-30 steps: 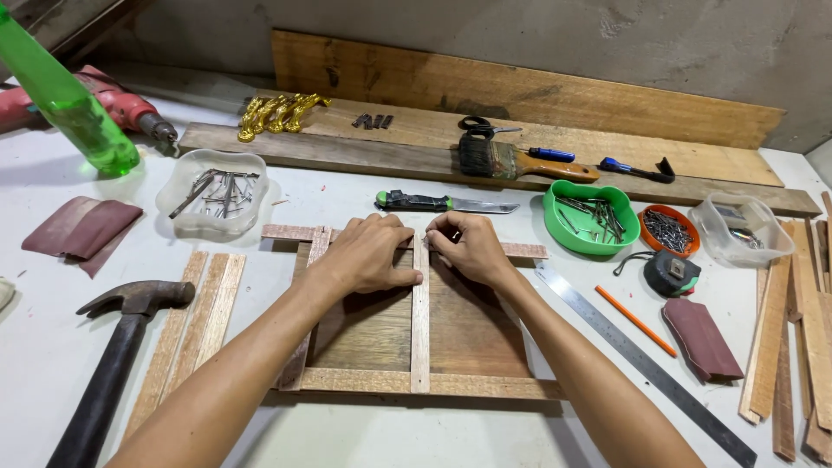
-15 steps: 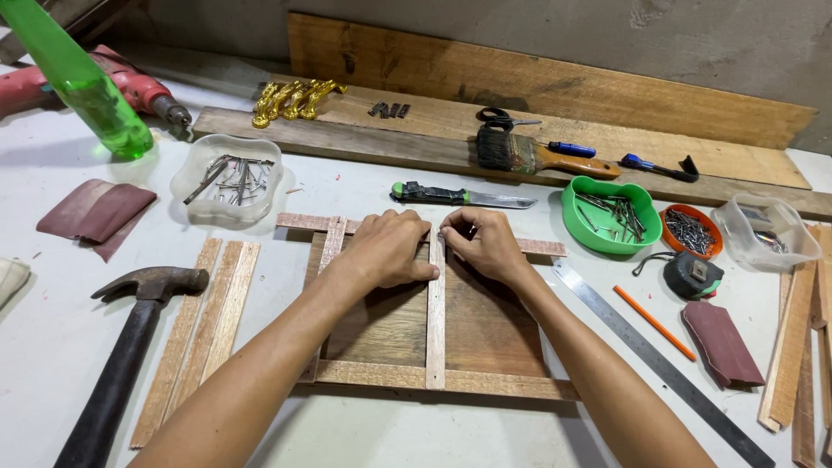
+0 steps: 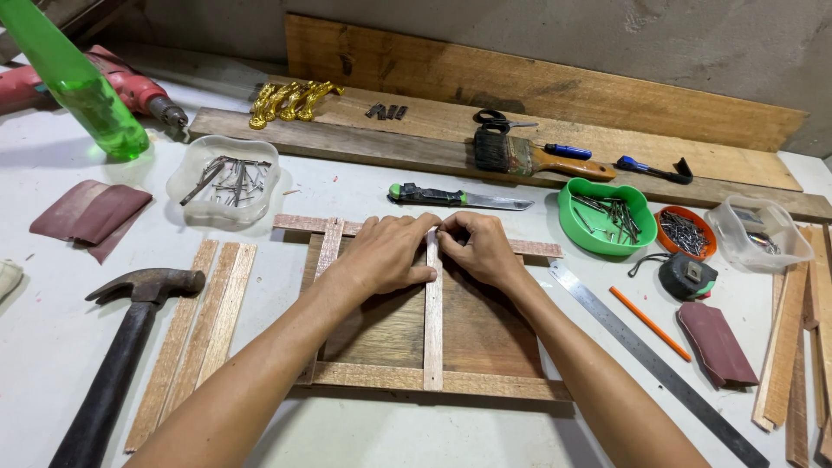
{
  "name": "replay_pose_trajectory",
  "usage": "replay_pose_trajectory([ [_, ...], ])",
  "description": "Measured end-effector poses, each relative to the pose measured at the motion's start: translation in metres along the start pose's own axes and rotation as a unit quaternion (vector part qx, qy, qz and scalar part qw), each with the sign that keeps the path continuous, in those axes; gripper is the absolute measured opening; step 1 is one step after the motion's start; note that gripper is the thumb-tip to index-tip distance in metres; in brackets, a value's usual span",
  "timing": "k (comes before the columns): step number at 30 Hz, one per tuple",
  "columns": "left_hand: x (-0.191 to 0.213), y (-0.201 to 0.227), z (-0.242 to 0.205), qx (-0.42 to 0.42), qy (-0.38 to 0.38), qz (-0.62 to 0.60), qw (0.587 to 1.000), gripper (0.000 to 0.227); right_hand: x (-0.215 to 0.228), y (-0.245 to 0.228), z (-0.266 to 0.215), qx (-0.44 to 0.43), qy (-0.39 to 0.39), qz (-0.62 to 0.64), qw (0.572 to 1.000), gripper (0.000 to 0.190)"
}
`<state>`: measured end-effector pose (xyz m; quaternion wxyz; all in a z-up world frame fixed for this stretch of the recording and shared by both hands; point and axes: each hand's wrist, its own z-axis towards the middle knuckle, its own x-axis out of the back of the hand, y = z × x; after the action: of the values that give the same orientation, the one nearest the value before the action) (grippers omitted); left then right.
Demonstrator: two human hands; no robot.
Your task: The person positions thin wooden strips across a plywood panel on a workbench and hammers nails through them, adding strips one at a time to build a slatted frame, occasionally reaching into a container of nails.
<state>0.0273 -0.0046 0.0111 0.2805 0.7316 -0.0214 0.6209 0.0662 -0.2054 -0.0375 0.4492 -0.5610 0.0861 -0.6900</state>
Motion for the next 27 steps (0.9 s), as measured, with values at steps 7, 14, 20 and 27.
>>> replay_pose_trajectory([
  [7,0.004,0.003,-0.008,-0.03,0.024,-0.003,0.999,0.068,0.002,-0.006,0.002,-0.036,-0.003,0.008,0.999,0.015],
  [14,-0.005,-0.007,0.0,-0.064,0.046,0.032,0.996,0.063,-0.001,-0.001,0.003,-0.012,-0.017,-0.011,1.0,0.014],
  [20,0.004,0.0,0.004,-0.019,-0.043,0.053,0.998,0.064,0.001,-0.006,0.0,0.012,-0.002,-0.006,1.0,0.015],
  [27,-0.009,-0.013,-0.005,-0.038,0.056,-0.035,0.997,0.065,0.005,-0.002,-0.007,0.027,0.021,0.0,0.999,0.021],
])
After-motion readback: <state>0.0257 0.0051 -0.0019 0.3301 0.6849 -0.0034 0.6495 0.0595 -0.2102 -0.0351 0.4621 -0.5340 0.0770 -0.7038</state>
